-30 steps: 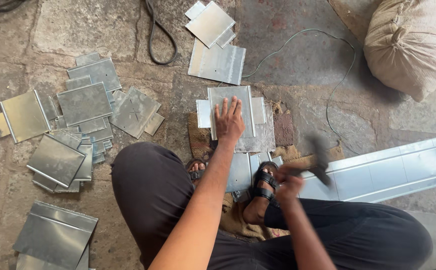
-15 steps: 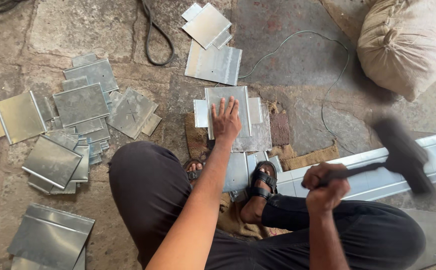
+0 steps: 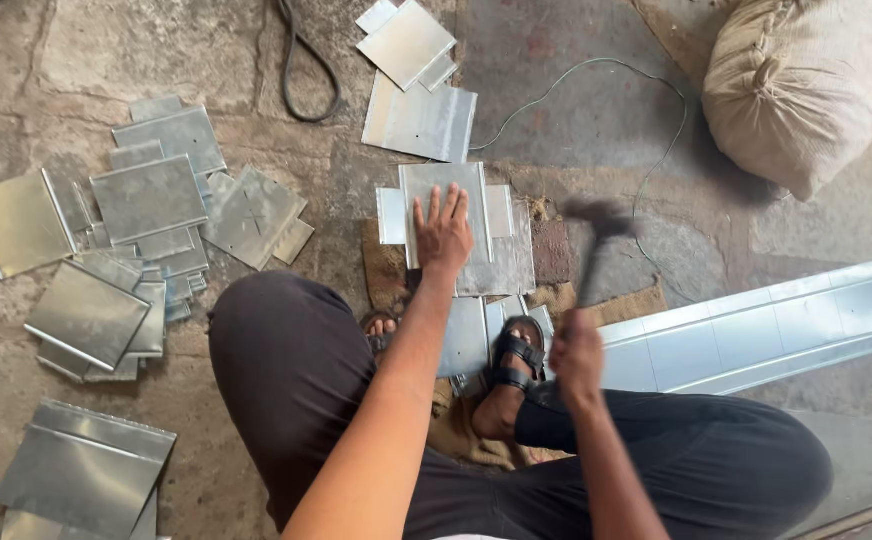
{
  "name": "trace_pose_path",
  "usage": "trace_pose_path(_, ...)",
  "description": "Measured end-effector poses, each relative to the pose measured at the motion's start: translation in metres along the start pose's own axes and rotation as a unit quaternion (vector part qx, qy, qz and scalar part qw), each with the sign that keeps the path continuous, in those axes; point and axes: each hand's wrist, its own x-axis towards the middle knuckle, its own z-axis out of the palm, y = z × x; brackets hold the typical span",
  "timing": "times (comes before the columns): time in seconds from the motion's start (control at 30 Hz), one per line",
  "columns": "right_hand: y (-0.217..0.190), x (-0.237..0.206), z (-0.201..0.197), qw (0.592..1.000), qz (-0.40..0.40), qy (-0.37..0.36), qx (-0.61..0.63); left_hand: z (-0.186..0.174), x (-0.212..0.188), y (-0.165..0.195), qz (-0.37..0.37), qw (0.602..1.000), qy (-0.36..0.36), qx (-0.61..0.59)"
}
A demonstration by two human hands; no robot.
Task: The person sits on the floor and hammers the edges of several square metal sheets using a hammer against a stone block.
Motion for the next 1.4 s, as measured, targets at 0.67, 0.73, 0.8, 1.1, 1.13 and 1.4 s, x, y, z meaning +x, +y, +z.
trace_pose_path(0.67,-0.003,0.002,0.010,0.998,0.007,-0.019,-0.068,-0.002,0.002,0.002,-0.006,1.000,-0.008,0.012)
trace_pose_path(0.73,-0.036,-0.009,-0.004,0.998,-0.068,-0.001,0.014,-0.002,0.003,0.002,-0.007,1.000,-0.018,0.012)
trace_pose_path(0.8,-0.055,-0.009,-0.014,0.972,-0.184,-0.005,0.147,-0.001,0.003,0.001,-0.014,1.000,-0.018,0.020)
trace_pose_path(1.1,0.071,0.015,0.014,0.974,-0.217,-0.060,0.008,0.000,0.000,0.001,-0.012,1.000,-0.017,0.005)
trace_pose_path(1.13,0.079,0.019,0.023,0.983,-0.162,-0.063,-0.060,-0.001,-0.001,0.001,-0.009,1.000,-0.003,0.000)
trace_pose_path(1.4,-0.037,0.005,0.016,0.994,-0.101,-0.047,0.018,-0.003,0.003,0.002,-0.012,1.000,-0.025,-0.002)
